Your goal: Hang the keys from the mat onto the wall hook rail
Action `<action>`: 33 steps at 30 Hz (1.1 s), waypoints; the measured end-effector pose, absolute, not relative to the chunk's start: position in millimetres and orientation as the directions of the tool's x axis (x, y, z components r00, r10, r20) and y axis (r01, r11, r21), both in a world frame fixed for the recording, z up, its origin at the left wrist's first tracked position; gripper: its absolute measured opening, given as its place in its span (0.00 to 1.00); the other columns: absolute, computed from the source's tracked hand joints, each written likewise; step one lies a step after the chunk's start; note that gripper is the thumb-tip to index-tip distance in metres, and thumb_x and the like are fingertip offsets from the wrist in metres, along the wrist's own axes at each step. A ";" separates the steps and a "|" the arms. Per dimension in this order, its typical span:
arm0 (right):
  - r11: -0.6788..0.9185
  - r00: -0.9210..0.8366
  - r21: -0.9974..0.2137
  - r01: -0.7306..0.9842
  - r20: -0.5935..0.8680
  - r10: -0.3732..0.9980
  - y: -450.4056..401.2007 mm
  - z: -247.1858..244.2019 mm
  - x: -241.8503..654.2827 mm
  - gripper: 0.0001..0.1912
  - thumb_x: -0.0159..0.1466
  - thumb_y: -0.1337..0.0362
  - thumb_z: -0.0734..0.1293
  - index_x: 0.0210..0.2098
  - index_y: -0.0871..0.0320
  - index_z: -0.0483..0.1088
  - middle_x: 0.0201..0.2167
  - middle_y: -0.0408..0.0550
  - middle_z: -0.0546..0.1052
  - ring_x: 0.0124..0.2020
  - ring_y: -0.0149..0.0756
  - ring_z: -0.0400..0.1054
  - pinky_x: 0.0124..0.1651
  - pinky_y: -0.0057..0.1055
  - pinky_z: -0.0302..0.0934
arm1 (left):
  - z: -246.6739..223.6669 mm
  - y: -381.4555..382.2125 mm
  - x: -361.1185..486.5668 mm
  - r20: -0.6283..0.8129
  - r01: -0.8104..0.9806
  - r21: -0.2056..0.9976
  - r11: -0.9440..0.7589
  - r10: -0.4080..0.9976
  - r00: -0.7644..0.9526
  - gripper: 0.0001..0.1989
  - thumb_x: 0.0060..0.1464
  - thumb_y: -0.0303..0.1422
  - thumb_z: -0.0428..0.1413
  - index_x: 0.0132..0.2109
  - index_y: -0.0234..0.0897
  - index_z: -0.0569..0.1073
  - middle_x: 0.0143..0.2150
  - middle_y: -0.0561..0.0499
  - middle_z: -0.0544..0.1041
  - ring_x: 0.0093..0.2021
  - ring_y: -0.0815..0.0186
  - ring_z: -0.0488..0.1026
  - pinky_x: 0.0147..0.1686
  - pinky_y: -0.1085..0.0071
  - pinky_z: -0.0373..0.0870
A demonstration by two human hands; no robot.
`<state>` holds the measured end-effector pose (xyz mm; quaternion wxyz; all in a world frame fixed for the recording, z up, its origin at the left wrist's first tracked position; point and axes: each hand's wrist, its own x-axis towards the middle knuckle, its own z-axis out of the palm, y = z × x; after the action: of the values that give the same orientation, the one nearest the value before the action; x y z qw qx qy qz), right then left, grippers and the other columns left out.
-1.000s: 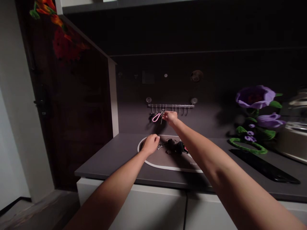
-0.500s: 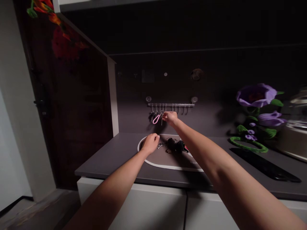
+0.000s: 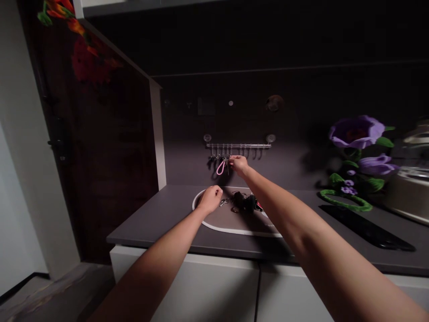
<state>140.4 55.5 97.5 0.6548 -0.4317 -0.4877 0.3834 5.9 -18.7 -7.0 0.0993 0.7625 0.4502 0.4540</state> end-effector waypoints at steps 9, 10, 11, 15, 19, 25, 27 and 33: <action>0.334 0.245 -0.942 -0.025 0.318 0.916 35.0 98.8 148.3 0.07 0.49 0.79 0.64 0.22 0.63 0.65 0.14 0.39 0.64 0.17 0.21 0.55 0.22 0.21 0.50 | -7.0 -19.1 4.2 0.576 0.601 0.543 -0.586 0.781 0.241 0.08 0.48 0.26 0.47 0.32 0.34 0.72 0.32 0.49 0.73 0.32 0.69 0.66 0.35 0.73 0.63; 0.331 0.228 -0.943 -0.021 0.318 0.920 30.5 98.4 148.9 0.06 0.49 0.78 0.64 0.23 0.62 0.65 0.15 0.39 0.65 0.17 0.21 0.55 0.23 0.21 0.50 | -6.7 -20.0 4.2 0.568 0.601 0.544 -0.586 0.784 0.250 0.08 0.48 0.26 0.48 0.32 0.34 0.72 0.32 0.49 0.73 0.32 0.69 0.66 0.35 0.74 0.63; 0.330 0.207 -0.944 -0.018 0.320 0.925 25.7 97.5 149.4 0.06 0.49 0.78 0.64 0.23 0.62 0.65 0.15 0.39 0.65 0.17 0.22 0.56 0.23 0.22 0.51 | -6.2 -21.0 4.2 0.562 0.601 0.543 -0.586 0.786 0.259 0.08 0.48 0.26 0.48 0.32 0.34 0.72 0.31 0.49 0.73 0.31 0.69 0.67 0.34 0.74 0.63; 0.345 0.120 -0.938 0.042 0.347 0.930 4.6 87.2 149.8 0.04 0.50 0.75 0.64 0.25 0.63 0.67 0.19 0.40 0.69 0.20 0.22 0.57 0.26 0.22 0.52 | -3.7 -25.8 3.8 0.560 0.612 0.515 -0.600 0.776 0.290 0.10 0.49 0.26 0.49 0.36 0.33 0.74 0.35 0.48 0.73 0.35 0.68 0.68 0.38 0.73 0.65; 0.407 0.034 -0.884 0.232 0.425 0.905 -14.8 66.0 151.9 0.04 0.52 0.72 0.64 0.29 0.63 0.69 0.25 0.43 0.73 0.24 0.23 0.61 0.33 0.23 0.56 | -3.4 -26.3 1.9 0.541 0.668 0.455 -0.588 0.779 0.317 0.11 0.51 0.25 0.49 0.39 0.34 0.75 0.39 0.47 0.74 0.41 0.66 0.69 0.44 0.71 0.64; 0.461 -0.129 -0.552 0.695 0.536 0.835 -37.0 33.6 163.7 0.09 0.56 0.68 0.62 0.35 0.62 0.72 0.35 0.49 0.76 0.35 0.32 0.68 0.41 0.27 0.57 | -6.7 -18.4 -0.8 0.514 0.682 0.352 -0.641 0.741 0.431 0.12 0.50 0.24 0.50 0.39 0.36 0.76 0.41 0.47 0.75 0.43 0.65 0.69 0.48 0.70 0.63; 0.478 -0.203 -0.421 0.771 0.549 0.811 -41.4 28.2 167.3 0.10 0.57 0.68 0.61 0.36 0.61 0.72 0.37 0.50 0.76 0.38 0.34 0.68 0.42 0.27 0.57 | -7.6 -15.7 -1.6 0.502 0.680 0.326 -0.657 0.730 0.464 0.12 0.50 0.23 0.50 0.39 0.36 0.76 0.40 0.47 0.76 0.43 0.66 0.69 0.47 0.71 0.63; 0.488 -0.341 -0.175 0.855 0.519 0.784 -41.1 21.4 170.5 0.12 0.59 0.67 0.59 0.38 0.60 0.73 0.38 0.52 0.76 0.39 0.34 0.68 0.41 0.25 0.56 | -8.4 -12.4 -5.1 0.497 0.700 0.257 -0.666 0.713 0.496 0.11 0.51 0.26 0.51 0.39 0.38 0.76 0.40 0.49 0.77 0.42 0.65 0.70 0.45 0.70 0.63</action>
<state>170.5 -41.1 21.4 0.2785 -0.5021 -0.8162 -0.0642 -5.1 -12.4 -8.4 0.0106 0.8647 0.4084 0.2922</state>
